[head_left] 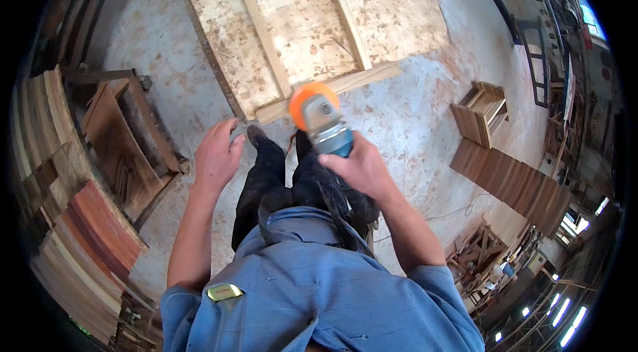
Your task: The person uses an electric sander to smooth the edges and surfaces of a wooden frame structure. They repeatedly reposition the frame on a workbench to access different sides and corners. After sanding, the person lifts the frame and places it on a stack of similar wooden frames.
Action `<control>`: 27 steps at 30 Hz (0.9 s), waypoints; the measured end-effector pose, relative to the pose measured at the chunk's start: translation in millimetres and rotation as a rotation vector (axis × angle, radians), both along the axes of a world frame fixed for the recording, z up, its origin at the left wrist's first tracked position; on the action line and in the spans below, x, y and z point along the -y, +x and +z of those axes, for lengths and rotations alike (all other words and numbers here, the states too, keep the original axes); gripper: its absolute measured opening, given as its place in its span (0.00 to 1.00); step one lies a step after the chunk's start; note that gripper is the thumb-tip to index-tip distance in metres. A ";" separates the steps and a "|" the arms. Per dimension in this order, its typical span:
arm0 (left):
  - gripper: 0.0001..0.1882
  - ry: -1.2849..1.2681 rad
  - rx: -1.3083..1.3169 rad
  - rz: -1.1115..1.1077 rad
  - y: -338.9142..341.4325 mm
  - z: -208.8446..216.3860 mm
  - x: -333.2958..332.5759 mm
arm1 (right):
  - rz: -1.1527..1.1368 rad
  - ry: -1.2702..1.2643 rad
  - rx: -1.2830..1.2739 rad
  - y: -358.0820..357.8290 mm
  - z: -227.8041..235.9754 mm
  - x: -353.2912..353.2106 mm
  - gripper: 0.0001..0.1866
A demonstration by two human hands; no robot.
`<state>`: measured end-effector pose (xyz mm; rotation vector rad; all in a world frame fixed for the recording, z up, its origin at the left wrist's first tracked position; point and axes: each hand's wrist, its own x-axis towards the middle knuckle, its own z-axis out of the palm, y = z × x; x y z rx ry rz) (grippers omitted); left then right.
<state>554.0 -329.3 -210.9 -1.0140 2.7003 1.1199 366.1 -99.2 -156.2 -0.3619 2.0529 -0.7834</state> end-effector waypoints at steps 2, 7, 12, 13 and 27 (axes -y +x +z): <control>0.18 0.051 0.019 0.031 -7.5 -1.8 -3.8 | 0.094 0.025 -0.001 5.8 3.2 10.5 0.35; 0.21 -0.054 0.021 -0.053 -19.4 -7.7 -14.3 | 0.046 0.033 0.005 -9.2 0.1 4.2 0.36; 0.26 -0.232 -0.081 -0.267 -51.5 -8.4 -31.7 | -0.250 -0.013 -0.036 -74.7 -16.9 -51.3 0.31; 0.27 -0.250 -0.100 -0.280 -59.6 -8.5 -37.4 | -0.265 0.046 -0.116 -88.7 -20.8 -62.6 0.29; 0.23 -0.526 -0.202 -0.397 -81.2 -36.9 -36.8 | -0.142 -0.145 -0.055 -131.7 0.8 4.6 0.27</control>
